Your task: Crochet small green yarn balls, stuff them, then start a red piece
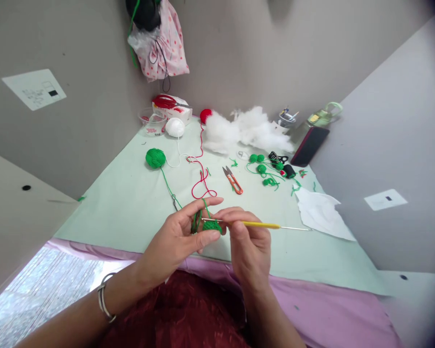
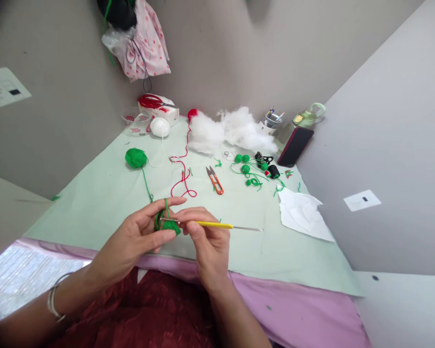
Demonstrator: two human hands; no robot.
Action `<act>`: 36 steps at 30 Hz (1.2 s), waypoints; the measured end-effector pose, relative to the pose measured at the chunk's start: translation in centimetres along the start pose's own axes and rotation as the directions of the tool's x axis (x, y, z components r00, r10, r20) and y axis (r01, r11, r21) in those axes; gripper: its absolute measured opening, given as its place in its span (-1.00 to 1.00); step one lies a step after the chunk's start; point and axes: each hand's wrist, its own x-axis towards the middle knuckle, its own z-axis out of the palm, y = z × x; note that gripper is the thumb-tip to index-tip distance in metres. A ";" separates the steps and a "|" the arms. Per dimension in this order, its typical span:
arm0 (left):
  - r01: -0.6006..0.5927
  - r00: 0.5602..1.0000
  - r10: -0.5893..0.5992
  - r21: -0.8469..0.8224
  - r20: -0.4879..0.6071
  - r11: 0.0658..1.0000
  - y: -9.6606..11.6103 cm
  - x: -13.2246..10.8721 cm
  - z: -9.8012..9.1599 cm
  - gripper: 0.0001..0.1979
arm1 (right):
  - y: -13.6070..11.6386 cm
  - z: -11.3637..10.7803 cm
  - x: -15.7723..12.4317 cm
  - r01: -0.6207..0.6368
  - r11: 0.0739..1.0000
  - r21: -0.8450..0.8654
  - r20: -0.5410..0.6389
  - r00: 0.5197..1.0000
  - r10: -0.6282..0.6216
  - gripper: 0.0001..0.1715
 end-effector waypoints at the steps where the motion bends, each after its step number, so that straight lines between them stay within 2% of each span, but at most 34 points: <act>1: -0.008 1.000 0.008 0.011 0.009 1.000 0.1 0.0 -0.1 -0.54 | -0.1 0.0 0.0 -0.002 1.000 0.019 -0.005 1.000 0.002 -0.81; 4: -0.029 0.999 0.028 0.018 0.045 0.999 0.3 0.0 -0.5 -0.63 | -0.4 -0.1 0.3 -0.023 0.995 0.094 -0.038 0.999 0.027 -0.81; 6: -0.026 0.998 0.027 -0.006 0.057 1.000 0.5 0.1 -0.7 -0.63 | -0.5 -0.1 0.5 -0.049 0.989 0.137 -0.050 0.997 0.056 -0.81; 11: -0.055 0.998 0.056 0.039 -0.011 0.998 0.6 0.2 -1.0 -0.59 | -0.4 0.0 0.7 -0.096 0.968 0.233 -0.021 0.994 0.104 -0.80; 15: -0.074 0.997 0.078 0.155 -0.025 0.985 0.7 -0.1 -1.2 -0.58 | -0.4 -0.2 0.7 -0.078 0.980 0.181 -0.005 0.997 0.080 -0.78; 20: -0.103 0.991 0.124 0.301 -0.050 0.948 0.9 -0.4 -1.1 -0.59 | -0.7 -0.5 0.4 -0.008 1.000 0.005 0.012 1.000 0.008 -0.76; 27: -0.220 0.960 0.278 0.508 -0.041 0.833 0.9 -0.5 -0.6 -0.62 | -0.9 -0.6 0.0 0.070 0.993 -0.091 0.042 0.997 -0.066 -0.77; 31: -0.298 0.924 0.382 0.589 -0.020 0.751 0.6 -0.4 -0.7 -0.62 | -1.4 -0.9 0.0 0.154 0.966 -0.206 0.092 0.986 -0.137 -0.74; 34: -0.371 0.876 0.481 0.682 0.033 0.630 0.3 -0.5 -0.9 -0.59 | -1.9 -1.2 0.0 0.236 0.923 -0.305 0.181 0.966 -0.187 -0.73; 36: -0.433 0.824 0.558 0.744 0.099 0.508 0.1 -0.6 -1.0 -0.57 | -2.0 -1.4 -0.2 0.290 0.886 -0.361 0.243 0.947 -0.211 -0.71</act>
